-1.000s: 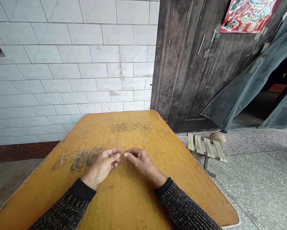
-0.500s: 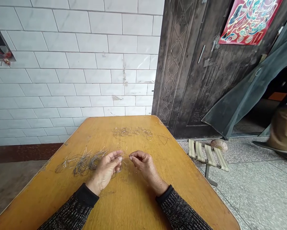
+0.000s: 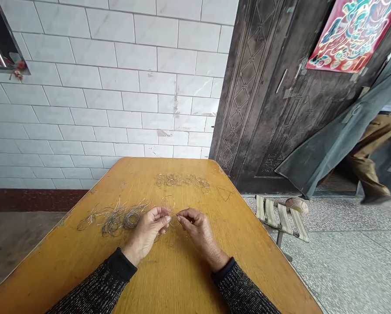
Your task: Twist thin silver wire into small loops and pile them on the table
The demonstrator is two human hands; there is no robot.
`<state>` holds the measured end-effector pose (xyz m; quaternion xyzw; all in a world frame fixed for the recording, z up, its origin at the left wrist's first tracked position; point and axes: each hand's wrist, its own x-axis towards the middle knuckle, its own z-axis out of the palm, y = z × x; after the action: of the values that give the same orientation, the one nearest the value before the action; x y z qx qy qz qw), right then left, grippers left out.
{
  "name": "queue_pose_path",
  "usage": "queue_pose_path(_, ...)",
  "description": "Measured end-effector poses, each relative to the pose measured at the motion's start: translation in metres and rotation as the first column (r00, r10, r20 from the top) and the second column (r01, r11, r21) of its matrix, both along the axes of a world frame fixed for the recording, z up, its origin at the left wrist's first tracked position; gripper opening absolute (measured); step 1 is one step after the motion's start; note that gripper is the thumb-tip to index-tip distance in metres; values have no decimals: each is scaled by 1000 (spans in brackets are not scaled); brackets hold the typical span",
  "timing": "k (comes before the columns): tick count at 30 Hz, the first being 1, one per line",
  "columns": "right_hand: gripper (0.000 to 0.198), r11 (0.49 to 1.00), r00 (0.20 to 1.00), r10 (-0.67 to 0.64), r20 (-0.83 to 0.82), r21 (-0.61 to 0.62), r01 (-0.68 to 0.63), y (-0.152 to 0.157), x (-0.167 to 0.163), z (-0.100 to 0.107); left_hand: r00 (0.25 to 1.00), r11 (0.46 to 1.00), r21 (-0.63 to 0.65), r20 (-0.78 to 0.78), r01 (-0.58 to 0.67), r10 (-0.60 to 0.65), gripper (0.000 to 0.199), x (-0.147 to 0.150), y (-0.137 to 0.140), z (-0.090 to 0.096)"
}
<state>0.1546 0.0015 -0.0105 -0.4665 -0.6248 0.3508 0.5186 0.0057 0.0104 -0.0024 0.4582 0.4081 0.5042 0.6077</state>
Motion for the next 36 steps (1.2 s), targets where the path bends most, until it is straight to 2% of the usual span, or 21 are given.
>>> queue_pose_path(8, 20, 1000, 1000, 13, -22, -5, -14, 0, 0, -3, 991, 997, -63, 124, 54, -46, 22, 2, 1, -4)
queue_pose_path(17, 17, 1000, 999, -11, 41, 9, 11, 0, 0, -4, 962, 989, -137, 273, 54, -15, 21, 5, 0, -7)
queue_pose_path(28, 15, 998, 990, -57, 132, 26, 54, 3, 2, -7, 970, 987, -131, 234, 95, -63, 20, 5, -2, -4)
queue_pose_path(36, 17, 1000, 992, -15, 128, 21, 12, 1, 1, -3, 976, 983, -163, 213, 84, -48, 21, 3, -2, -4)
